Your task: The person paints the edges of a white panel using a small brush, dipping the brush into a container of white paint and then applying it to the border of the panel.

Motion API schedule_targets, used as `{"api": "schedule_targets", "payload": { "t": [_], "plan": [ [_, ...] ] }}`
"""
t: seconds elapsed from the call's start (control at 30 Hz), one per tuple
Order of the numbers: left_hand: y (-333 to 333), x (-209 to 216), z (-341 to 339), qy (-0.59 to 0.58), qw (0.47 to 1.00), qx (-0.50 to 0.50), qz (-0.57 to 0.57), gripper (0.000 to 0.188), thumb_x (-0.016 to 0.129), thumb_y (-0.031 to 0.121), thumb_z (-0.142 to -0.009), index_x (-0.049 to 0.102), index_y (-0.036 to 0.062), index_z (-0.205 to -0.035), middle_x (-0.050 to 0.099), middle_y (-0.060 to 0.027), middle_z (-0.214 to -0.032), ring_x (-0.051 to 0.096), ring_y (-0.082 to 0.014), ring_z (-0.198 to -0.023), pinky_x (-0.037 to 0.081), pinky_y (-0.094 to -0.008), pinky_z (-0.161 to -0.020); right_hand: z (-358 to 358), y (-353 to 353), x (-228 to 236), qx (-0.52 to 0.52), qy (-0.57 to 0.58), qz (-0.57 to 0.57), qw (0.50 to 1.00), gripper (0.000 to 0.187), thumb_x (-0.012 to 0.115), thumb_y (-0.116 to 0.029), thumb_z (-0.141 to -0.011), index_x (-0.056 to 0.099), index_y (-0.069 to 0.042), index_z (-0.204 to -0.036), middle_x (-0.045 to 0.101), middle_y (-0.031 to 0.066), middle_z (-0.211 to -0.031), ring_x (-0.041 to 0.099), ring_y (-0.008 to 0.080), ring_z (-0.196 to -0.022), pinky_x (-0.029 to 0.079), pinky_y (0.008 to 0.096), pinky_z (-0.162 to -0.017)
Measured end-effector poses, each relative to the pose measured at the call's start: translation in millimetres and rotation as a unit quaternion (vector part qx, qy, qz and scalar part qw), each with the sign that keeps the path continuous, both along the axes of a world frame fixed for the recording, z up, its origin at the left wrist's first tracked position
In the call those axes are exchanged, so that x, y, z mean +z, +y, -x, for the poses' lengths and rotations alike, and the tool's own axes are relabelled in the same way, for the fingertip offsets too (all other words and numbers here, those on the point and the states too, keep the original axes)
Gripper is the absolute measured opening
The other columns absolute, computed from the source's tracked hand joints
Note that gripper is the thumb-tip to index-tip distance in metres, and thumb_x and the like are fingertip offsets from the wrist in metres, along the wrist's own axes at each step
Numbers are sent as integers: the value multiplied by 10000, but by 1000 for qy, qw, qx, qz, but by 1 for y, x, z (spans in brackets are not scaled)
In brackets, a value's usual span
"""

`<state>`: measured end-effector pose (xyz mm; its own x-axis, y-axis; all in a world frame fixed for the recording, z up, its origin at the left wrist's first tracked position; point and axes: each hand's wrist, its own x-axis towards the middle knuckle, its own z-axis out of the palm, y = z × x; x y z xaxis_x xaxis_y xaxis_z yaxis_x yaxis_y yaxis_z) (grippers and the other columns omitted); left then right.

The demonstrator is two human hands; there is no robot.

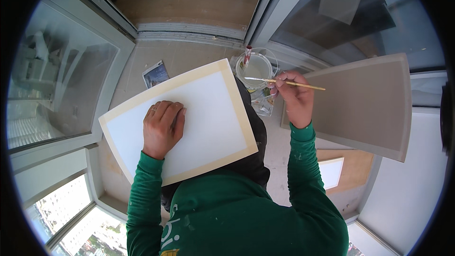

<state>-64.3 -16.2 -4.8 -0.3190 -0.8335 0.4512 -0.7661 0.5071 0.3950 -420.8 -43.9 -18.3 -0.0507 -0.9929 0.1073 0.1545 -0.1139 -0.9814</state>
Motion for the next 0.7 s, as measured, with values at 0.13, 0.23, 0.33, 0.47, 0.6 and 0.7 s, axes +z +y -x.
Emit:
{"api": "schedule_targets", "payload": {
  "t": [0.13,0.23,0.33,0.47,0.6,0.7],
  "plan": [
    [-1,1,1,-2,1000,0,1,125,778,-20,-867,720,23,-969,716,-121,-931,712,-340,-847,579,-422,-779,-12,-6,0,7,58,32,998,130,681,48,-1020,663,26,-1148,709,71,-1066,702,144,-897,575,300,-812],
    [-1,0,0,-3,1000,-1,0,122,780,-18,-868,721,23,-967,717,-121,-928,714,-336,-845,582,-419,-781,-19,-12,-4,7,118,69,991,107,676,53,-1007,680,23,-1109,707,58,-1044,697,118,-911,558,272,-796],
    [-2,-2,0,-3,1000,-3,3,120,782,-15,-869,722,22,-966,719,-123,-929,716,-334,-845,584,-417,-785,-25,-15,0,1,160,73,984,88,699,35,-984,695,14,-1070,720,47,-998,685,95,-873,543,258,-752],
    [-2,-4,-2,-3,1000,-2,1,116,779,-11,-876,722,22,-971,721,-124,-932,716,-336,-846,585,-421,-787,-29,-18,0,-10,182,74,981,99,720,18,-964,699,5,-1060,736,41,-933,663,79,-809,533,252,-717],
    [-3,-2,-1,-1,1000,-3,-2,115,776,-6,-881,723,24,-978,718,-123,-932,713,-337,-848,580,-424,-788,-31,-21,-1,-8,195,101,976,96,722,18,-960,698,1,-1051,741,38,-920,653,75,-791,528,249,-705],
    [-2,-1,-1,1,1000,-3,-4,116,776,-5,-883,724,27,-981,716,-121,-932,711,-337,-850,576,-424,-789,-32,-23,0,-7,191,104,976,89,717,22,-960,697,1,-1044,738,35,-923,646,72,-789,521,247,-702]
  ]
}}
